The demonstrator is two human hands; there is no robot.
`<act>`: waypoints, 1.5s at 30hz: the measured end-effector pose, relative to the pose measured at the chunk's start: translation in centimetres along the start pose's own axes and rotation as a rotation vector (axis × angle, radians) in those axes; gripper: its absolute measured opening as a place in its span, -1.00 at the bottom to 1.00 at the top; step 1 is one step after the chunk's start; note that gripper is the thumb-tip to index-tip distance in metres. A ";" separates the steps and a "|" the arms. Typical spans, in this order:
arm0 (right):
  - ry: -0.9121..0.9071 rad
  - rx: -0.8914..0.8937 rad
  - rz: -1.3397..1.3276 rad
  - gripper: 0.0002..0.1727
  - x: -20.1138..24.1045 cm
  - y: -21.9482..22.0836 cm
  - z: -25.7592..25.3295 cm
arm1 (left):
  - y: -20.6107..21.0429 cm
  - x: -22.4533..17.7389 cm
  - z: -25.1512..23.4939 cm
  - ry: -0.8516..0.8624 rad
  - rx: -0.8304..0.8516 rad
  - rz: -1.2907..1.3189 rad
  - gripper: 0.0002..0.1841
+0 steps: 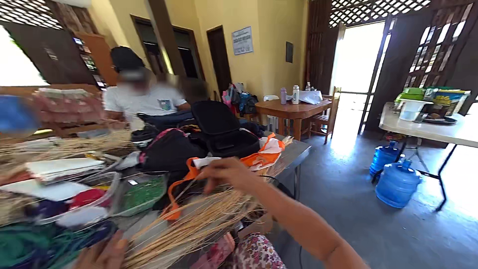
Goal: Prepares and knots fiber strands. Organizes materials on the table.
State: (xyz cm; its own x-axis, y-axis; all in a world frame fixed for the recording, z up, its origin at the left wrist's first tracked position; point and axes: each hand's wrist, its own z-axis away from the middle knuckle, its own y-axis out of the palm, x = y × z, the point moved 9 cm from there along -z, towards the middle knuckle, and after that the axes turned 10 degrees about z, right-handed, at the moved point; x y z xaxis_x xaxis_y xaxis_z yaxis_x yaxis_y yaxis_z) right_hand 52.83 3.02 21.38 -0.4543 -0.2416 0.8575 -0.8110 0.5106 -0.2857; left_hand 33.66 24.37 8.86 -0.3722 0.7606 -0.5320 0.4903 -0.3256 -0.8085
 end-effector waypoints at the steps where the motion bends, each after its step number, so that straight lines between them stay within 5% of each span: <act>1: 0.019 -0.049 -0.058 -0.72 -0.3 -1.9 0.1 | 0.0 -0.7 0.2 -0.013 -0.013 -0.001 -0.21; 7: 0.033 -0.495 -0.425 -0.65 -2.5 -15.4 0.9 | 0.6 -0.3 0.2 -0.105 -0.061 -0.070 -0.23; 11: 0.102 -0.725 -0.576 -0.71 -4.2 -20.1 1.6 | 0.5 -0.2 -0.2 -0.090 -0.107 -0.040 -0.23; 15: 0.067 -0.644 -0.502 -0.71 -3.1 -17.6 2.5 | -1.8 -1.5 0.7 0.166 -0.453 0.013 -0.28; 22: -0.238 -0.285 -0.172 -0.74 1.9 -10.5 6.1 | -5.6 -8.1 7.1 0.423 -0.894 -0.040 -0.66; 24: -0.320 -0.182 -0.120 -0.82 2.7 -8.6 7.0 | -4.5 -10.9 8.7 0.412 -0.778 0.234 -0.76; 29: -0.364 0.053 0.007 -0.89 2.6 -3.9 9.3 | 4.0 -17.2 8.5 0.083 0.033 1.759 -0.64; 33: -0.306 0.131 0.181 -0.84 1.2 -2.2 11.0 | 3.1 -16.8 8.2 -0.021 -0.100 2.200 -0.66; 40: -0.397 -0.053 0.575 -0.72 -1.2 -3.6 11.2 | -1.7 -13.8 12.1 0.198 -0.403 1.837 -0.60; 45: -0.306 -0.071 0.889 -0.38 -5.6 -3.2 9.2 | -6.1 -9.7 15.1 0.297 -0.636 1.506 -0.59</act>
State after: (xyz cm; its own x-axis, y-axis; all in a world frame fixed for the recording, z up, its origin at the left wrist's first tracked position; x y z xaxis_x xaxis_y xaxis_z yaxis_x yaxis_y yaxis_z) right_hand 54.57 -4.81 13.54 -0.9809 0.0594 0.1852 -0.1008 0.6588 -0.7455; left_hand 22.38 10.51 15.14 0.8187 0.0955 -0.5663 0.4978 -0.6098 0.6168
